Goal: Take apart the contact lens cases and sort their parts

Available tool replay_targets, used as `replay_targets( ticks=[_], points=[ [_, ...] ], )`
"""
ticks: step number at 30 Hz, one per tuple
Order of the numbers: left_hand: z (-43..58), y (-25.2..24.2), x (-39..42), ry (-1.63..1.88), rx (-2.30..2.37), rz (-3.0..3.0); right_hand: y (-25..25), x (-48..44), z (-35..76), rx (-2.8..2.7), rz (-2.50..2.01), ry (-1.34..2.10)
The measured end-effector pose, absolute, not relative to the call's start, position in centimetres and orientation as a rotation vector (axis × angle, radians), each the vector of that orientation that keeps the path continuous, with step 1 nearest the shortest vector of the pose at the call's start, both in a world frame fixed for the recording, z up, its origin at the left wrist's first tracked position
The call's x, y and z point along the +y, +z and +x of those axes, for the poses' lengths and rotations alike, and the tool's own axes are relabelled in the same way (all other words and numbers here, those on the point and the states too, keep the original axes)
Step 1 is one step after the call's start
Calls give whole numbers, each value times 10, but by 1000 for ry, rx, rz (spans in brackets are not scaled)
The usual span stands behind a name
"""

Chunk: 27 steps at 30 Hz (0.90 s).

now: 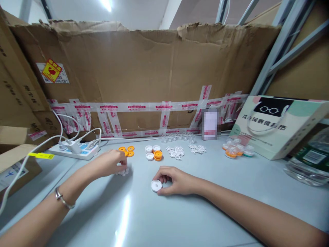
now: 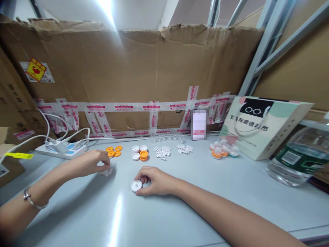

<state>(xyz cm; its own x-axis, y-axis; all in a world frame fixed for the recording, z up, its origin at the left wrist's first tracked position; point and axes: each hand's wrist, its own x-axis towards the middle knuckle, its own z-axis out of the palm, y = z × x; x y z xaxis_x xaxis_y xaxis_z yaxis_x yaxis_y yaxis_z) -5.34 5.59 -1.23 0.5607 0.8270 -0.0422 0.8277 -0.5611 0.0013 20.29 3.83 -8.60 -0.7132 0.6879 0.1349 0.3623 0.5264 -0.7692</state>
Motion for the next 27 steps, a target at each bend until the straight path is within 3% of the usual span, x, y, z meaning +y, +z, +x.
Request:
replay_targets(
  ticks=[9, 27],
  points=[
    [-1, -55, 20, 601, 759, 3248, -89, 41, 203, -2310, -811, 1094],
    [8, -66, 21, 642, 424, 3616, -86, 41, 201, -2233, -878, 1200]
  ],
)
